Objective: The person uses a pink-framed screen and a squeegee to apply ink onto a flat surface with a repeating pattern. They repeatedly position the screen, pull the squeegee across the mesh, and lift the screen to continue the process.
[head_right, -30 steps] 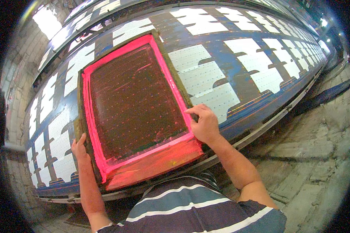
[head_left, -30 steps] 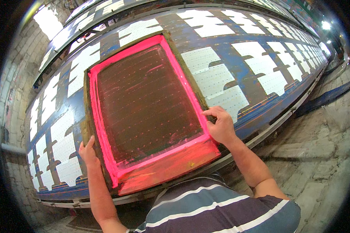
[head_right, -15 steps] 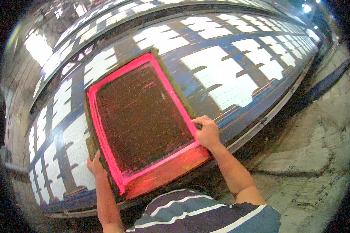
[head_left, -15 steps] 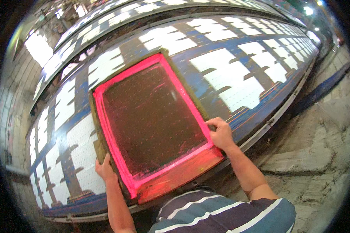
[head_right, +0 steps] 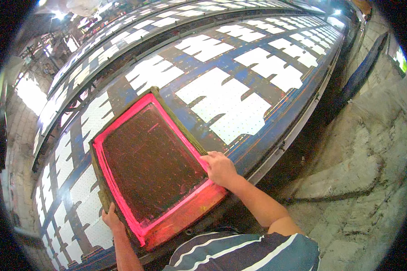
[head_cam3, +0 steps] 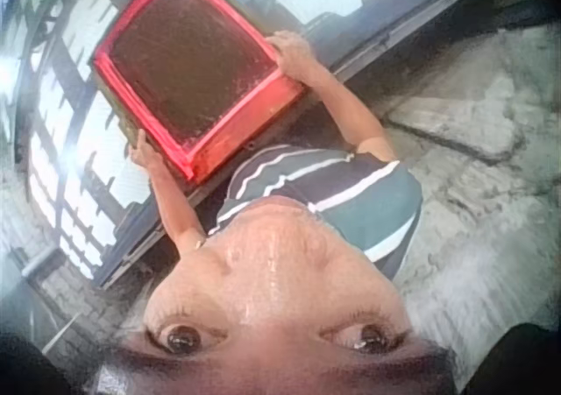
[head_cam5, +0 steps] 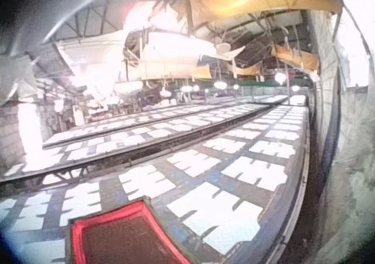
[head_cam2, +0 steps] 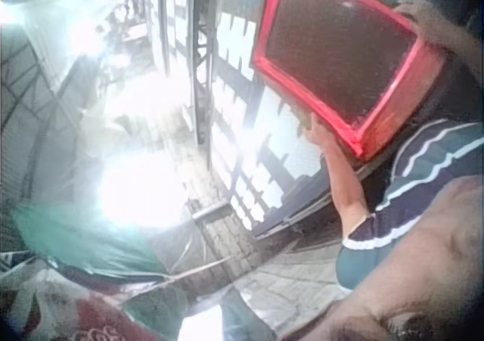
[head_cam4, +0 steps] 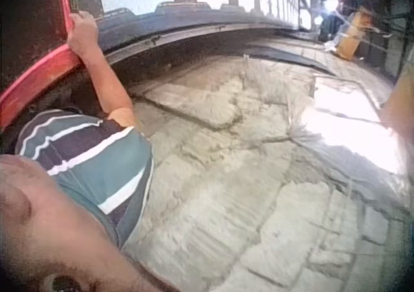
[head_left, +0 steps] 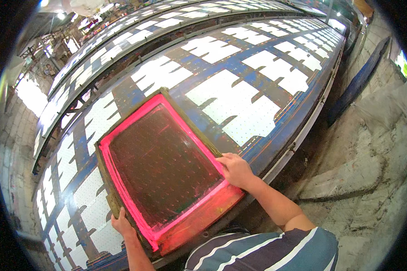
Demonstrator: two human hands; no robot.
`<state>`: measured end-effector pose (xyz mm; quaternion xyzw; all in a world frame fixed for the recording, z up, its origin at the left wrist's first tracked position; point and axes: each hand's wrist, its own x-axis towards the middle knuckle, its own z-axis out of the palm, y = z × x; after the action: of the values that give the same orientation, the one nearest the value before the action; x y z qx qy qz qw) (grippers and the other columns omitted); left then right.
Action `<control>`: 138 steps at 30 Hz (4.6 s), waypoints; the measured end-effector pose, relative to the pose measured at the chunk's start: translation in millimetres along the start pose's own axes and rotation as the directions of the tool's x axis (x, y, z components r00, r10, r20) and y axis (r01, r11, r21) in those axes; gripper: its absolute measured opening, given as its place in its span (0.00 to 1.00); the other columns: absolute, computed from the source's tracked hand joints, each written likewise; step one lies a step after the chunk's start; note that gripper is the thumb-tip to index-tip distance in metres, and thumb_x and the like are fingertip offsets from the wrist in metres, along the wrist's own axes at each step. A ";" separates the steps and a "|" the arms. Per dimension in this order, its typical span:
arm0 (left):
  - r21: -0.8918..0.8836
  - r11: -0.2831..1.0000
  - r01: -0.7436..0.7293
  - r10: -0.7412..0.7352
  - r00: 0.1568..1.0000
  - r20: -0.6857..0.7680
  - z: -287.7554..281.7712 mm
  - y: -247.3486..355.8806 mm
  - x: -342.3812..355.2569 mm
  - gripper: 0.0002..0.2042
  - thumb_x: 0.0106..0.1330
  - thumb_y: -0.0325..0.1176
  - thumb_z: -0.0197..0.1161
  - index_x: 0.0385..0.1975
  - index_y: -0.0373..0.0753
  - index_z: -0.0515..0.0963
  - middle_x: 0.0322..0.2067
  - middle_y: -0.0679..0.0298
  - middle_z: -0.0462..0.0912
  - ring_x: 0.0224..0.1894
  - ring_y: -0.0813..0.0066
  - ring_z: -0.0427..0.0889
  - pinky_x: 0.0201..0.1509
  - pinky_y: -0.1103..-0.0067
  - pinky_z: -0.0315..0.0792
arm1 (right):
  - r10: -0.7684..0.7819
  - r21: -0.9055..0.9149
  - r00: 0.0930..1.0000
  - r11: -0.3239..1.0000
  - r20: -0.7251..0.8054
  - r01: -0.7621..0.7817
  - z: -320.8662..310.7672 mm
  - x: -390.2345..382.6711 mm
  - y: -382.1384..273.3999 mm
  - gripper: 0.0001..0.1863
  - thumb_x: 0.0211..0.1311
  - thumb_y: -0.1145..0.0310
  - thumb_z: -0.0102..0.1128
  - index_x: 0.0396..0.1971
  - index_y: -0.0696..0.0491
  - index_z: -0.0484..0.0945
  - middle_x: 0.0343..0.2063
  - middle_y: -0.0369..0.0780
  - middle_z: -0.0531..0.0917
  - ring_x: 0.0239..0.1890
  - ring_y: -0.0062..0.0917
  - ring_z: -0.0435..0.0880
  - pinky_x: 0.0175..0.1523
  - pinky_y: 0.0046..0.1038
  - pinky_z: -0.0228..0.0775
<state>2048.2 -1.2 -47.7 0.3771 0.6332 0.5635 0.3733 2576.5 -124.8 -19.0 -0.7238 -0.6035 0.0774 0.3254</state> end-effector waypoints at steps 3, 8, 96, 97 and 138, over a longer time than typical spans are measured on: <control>0.047 0.999 -0.002 0.001 1.000 0.011 -0.4 -4.9 5.1 0.14 0.71 0.23 0.73 0.54 0.29 0.85 0.46 0.58 0.91 0.43 0.66 0.91 0.50 0.70 0.84 | -0.333 -0.094 0.943 0.938 0.019 0.333 -17.3 -30.5 -29.4 0.27 0.63 0.61 0.77 0.64 0.45 0.85 0.63 0.48 0.85 0.66 0.48 0.85 0.69 0.49 0.80; 0.065 0.998 -0.019 0.019 1.000 -0.008 4.0 -5.8 5.5 0.13 0.71 0.23 0.73 0.53 0.28 0.85 0.45 0.59 0.91 0.42 0.67 0.90 0.49 0.71 0.83 | -0.690 0.337 0.579 0.721 0.434 0.606 -14.2 -79.4 -86.3 0.29 0.62 0.60 0.77 0.63 0.47 0.85 0.63 0.46 0.85 0.64 0.46 0.85 0.68 0.49 0.79; 0.406 0.899 -0.162 0.232 0.964 -0.129 7.6 -2.7 -1.1 0.34 0.68 0.47 0.79 0.68 0.30 0.81 0.61 0.42 0.88 0.63 0.43 0.88 0.71 0.62 0.78 | -0.427 -0.090 0.643 0.787 0.636 0.610 55.4 0.3 -183.8 0.18 0.57 0.71 0.69 0.49 0.42 0.92 0.42 0.42 0.91 0.49 0.43 0.93 0.55 0.47 0.86; 0.425 0.894 -0.145 0.220 0.966 -0.135 7.9 -0.1 -3.4 0.34 0.66 0.46 0.81 0.67 0.30 0.82 0.59 0.43 0.89 0.62 0.45 0.89 0.69 0.62 0.79 | -0.434 -0.095 0.657 0.788 0.616 0.609 50.4 -17.3 -183.2 0.18 0.57 0.71 0.70 0.49 0.42 0.92 0.42 0.41 0.91 0.49 0.42 0.93 0.55 0.47 0.86; 0.119 0.993 0.019 -0.008 0.996 -0.089 6.0 -4.7 1.3 0.12 0.71 0.25 0.76 0.51 0.31 0.87 0.45 0.63 0.92 0.44 0.71 0.89 0.52 0.72 0.81 | -0.046 0.143 0.981 0.990 0.187 0.019 -2.7 31.1 16.1 0.31 0.56 0.79 0.69 0.64 0.51 0.83 0.47 0.48 0.85 0.52 0.49 0.86 0.58 0.48 0.81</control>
<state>2052.8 2.2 -52.9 0.3693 0.6844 0.5379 0.3254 2599.1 -98.0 -17.2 -0.6783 -0.6368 0.1831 0.3176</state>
